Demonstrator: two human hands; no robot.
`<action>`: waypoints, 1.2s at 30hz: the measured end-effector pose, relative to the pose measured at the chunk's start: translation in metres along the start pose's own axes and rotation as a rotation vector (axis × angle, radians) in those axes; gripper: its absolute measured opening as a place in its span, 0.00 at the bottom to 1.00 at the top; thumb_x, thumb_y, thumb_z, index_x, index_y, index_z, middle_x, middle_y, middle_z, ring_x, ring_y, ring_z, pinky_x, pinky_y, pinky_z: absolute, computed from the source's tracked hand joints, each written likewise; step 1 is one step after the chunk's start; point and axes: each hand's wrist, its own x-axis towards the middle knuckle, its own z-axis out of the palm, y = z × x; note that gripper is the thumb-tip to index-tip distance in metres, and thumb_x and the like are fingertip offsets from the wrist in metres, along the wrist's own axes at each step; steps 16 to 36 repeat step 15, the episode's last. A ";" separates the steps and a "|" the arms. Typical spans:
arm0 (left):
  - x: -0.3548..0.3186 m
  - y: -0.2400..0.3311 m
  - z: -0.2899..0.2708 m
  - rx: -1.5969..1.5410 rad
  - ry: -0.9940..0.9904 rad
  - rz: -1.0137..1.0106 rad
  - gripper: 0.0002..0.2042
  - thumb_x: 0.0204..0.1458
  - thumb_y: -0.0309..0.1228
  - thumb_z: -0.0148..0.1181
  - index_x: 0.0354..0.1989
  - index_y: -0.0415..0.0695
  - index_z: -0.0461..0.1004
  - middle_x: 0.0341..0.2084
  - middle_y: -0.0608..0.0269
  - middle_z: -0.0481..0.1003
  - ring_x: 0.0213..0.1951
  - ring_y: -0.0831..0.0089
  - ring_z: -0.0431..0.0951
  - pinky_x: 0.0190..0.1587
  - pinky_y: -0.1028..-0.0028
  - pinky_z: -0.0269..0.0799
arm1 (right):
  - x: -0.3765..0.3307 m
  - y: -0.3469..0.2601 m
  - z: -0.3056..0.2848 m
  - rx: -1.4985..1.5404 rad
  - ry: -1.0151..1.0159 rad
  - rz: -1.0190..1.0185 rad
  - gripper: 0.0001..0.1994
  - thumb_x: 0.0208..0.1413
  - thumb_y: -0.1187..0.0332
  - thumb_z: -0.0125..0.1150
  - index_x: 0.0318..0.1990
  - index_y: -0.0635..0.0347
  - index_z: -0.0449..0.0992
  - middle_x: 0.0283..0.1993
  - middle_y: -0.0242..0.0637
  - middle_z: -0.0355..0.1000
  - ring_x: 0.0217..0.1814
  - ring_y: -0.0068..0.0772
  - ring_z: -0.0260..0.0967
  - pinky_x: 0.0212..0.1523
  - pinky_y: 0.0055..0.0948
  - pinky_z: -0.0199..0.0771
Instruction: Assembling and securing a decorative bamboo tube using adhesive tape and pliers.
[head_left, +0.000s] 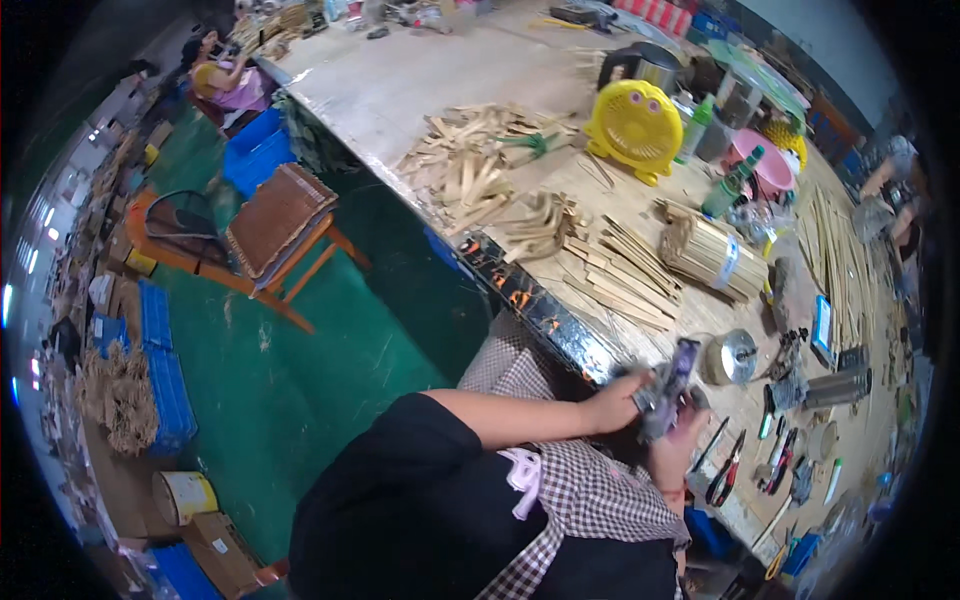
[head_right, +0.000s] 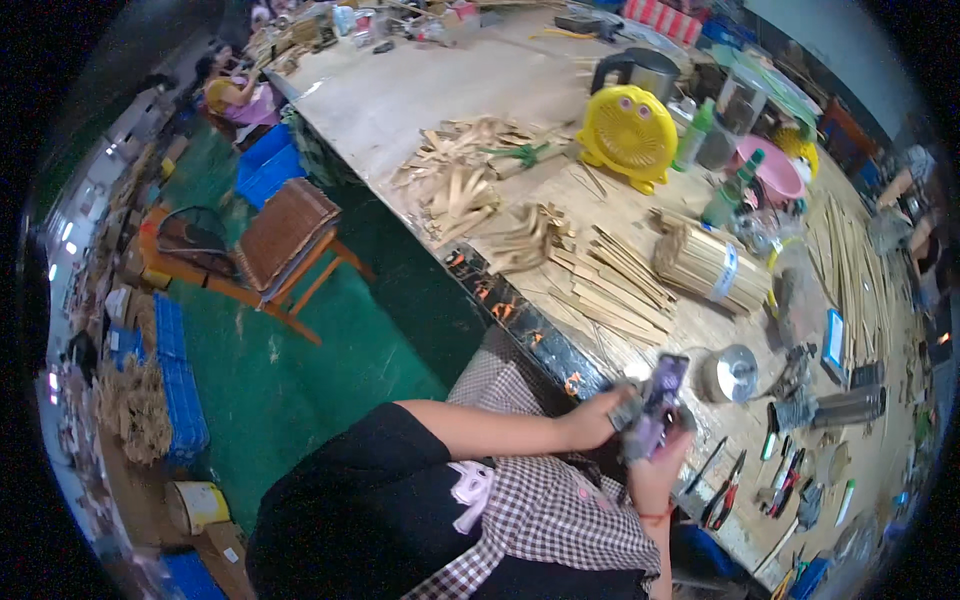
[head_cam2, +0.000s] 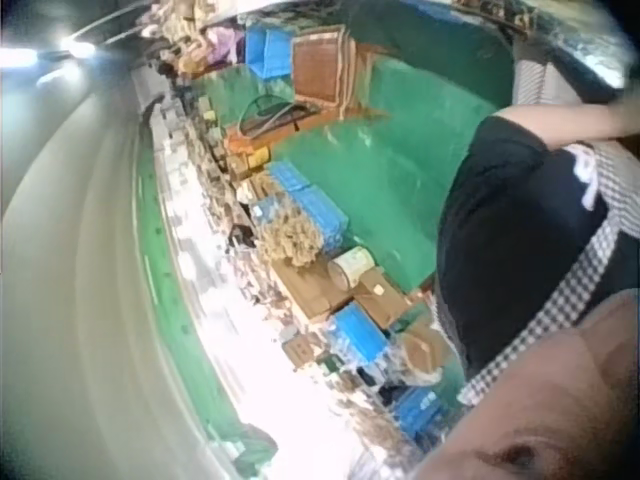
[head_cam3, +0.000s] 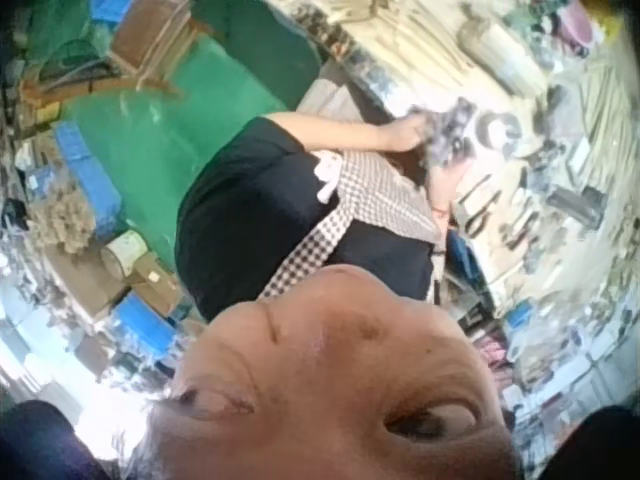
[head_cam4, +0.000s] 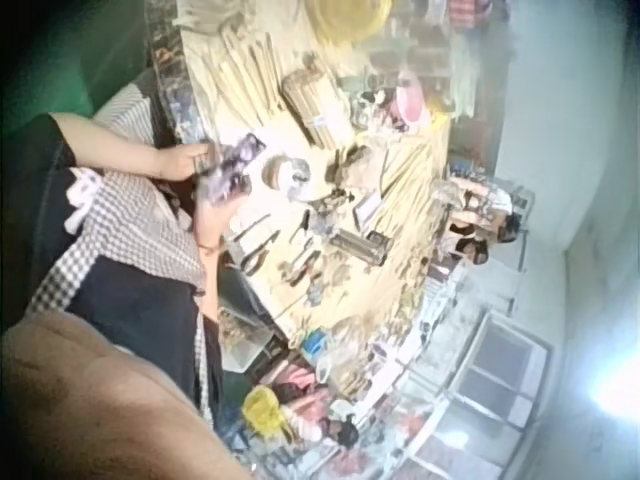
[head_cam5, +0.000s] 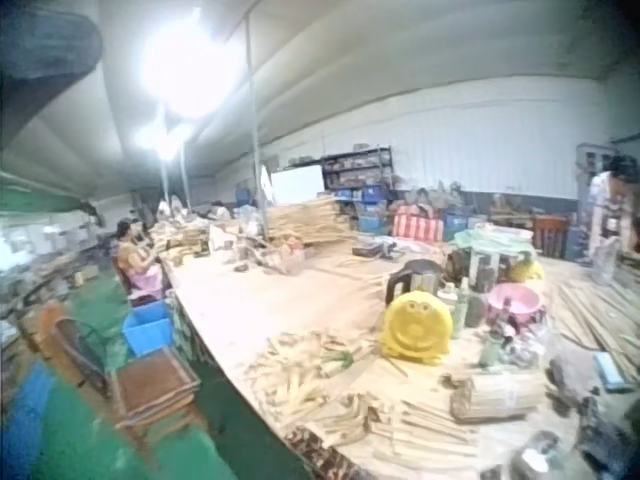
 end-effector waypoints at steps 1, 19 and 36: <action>-0.005 0.002 0.006 0.022 0.008 -0.076 0.14 0.63 0.29 0.47 0.54 0.39 0.70 0.47 0.58 0.75 0.50 0.73 0.72 0.55 0.71 0.66 | 0.005 -0.005 0.004 -0.060 -0.082 0.000 0.32 0.51 0.67 0.66 0.59 0.67 0.56 0.54 0.46 0.64 0.58 0.36 0.63 0.55 0.33 0.66; 0.018 -0.003 -0.040 -1.058 -0.267 -0.482 0.30 0.63 0.53 0.41 0.59 0.39 0.66 0.48 0.51 0.75 0.46 0.58 0.79 0.49 0.60 0.77 | -0.001 0.004 -0.007 -0.493 -0.176 -0.198 0.39 0.52 0.66 0.67 0.67 0.66 0.51 0.65 0.49 0.61 0.62 0.48 0.66 0.53 0.33 0.73; 0.018 -0.003 -0.040 -1.058 -0.267 -0.482 0.30 0.63 0.53 0.41 0.59 0.39 0.66 0.48 0.51 0.75 0.46 0.58 0.79 0.49 0.60 0.77 | -0.001 0.004 -0.007 -0.493 -0.176 -0.198 0.39 0.52 0.66 0.67 0.67 0.66 0.51 0.65 0.49 0.61 0.62 0.48 0.66 0.53 0.33 0.73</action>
